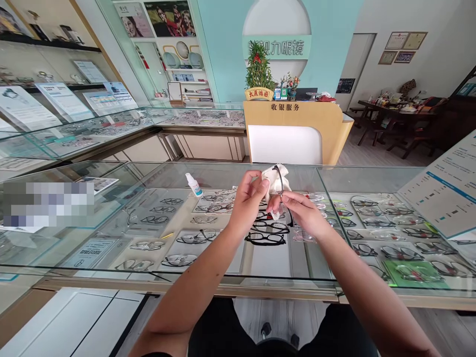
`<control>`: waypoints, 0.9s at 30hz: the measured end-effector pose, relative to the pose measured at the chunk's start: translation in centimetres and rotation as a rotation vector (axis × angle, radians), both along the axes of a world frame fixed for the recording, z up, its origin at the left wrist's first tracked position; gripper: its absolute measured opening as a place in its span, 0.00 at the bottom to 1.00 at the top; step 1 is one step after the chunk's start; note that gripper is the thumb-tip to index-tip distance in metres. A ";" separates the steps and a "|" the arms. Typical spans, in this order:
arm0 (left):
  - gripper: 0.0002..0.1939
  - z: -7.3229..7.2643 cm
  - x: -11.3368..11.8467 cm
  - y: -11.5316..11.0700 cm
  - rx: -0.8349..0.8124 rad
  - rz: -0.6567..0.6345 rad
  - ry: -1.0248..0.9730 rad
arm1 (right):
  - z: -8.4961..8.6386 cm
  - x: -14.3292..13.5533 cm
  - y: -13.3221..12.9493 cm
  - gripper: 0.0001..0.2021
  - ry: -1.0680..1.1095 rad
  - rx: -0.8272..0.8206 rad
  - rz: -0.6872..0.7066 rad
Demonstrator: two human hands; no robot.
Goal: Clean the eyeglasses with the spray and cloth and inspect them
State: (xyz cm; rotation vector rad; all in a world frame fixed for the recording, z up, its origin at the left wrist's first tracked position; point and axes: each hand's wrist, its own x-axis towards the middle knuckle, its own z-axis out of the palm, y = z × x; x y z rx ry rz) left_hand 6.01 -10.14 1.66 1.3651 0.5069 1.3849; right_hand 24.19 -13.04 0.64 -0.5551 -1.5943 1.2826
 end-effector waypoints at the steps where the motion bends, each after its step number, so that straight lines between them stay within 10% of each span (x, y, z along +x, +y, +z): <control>1: 0.28 0.1 0.0 0.0 -0.016 -0.017 -0.015 | -0.1 0.0 0.1 0.24 -0.007 0.001 -0.006; 27: 0.28 0.5 -0.9 0.8 -0.084 -0.299 0.059 | -0.9 0.5 0.9 0.22 -0.096 0.013 0.024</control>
